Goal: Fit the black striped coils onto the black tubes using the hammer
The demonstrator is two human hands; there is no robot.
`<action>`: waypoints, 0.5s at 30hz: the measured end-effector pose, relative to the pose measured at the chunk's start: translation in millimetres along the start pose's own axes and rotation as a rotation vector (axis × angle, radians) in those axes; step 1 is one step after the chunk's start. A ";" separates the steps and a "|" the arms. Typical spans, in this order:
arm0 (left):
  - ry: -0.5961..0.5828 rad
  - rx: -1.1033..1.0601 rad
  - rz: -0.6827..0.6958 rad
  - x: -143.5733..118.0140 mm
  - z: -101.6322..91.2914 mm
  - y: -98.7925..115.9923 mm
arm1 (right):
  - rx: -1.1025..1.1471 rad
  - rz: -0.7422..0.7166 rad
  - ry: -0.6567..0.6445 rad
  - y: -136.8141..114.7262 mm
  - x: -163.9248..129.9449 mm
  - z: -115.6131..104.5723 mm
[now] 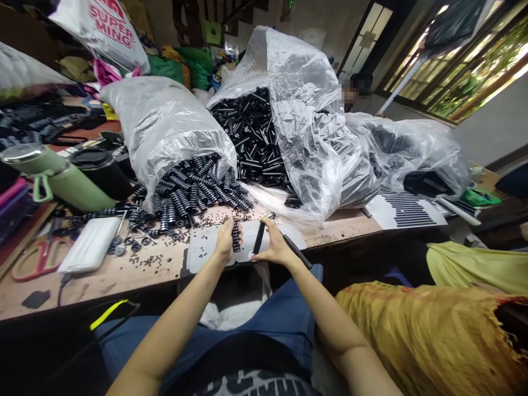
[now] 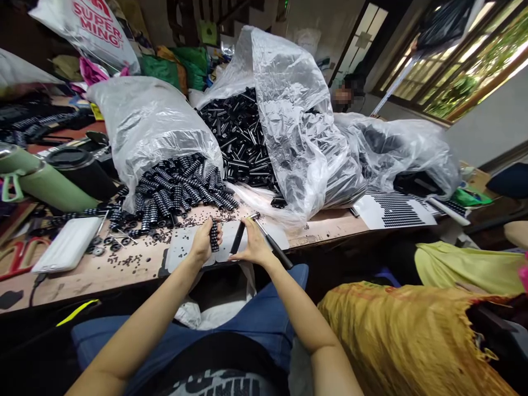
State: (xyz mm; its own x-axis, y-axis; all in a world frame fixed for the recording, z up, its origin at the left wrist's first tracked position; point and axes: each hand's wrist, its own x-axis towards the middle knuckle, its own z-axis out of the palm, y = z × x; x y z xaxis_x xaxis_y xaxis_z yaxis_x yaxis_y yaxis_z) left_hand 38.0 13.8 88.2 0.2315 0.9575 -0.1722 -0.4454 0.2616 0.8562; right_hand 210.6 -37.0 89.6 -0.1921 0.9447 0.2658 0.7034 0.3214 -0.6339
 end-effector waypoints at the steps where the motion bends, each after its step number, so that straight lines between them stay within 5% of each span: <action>1: -0.050 -0.021 -0.042 -5.7 2.2 5.6 | 0.027 -0.065 0.008 -8.5 -0.9 -3.9; 4: -0.140 -0.035 -0.126 -19.0 6.6 17.7 | 0.082 -0.207 0.015 -33.2 0.0 -12.7; 7: -0.089 -0.046 -0.164 -24.6 10.4 20.8 | 0.101 -0.233 0.019 -49.2 3.4 -13.0; 15: 0.005 0.010 -0.234 -30.4 21.4 24.1 | 0.184 -0.239 -0.036 -51.4 4.4 -1.1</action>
State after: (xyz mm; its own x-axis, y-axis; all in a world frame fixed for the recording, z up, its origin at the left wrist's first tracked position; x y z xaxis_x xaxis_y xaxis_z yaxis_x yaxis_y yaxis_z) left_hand 38.7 -11.6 124.5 0.3232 0.8714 -0.3690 -0.3716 0.4754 0.7974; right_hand 174.4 -49.5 124.1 -0.3639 0.8414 0.3994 0.5001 0.5383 -0.6783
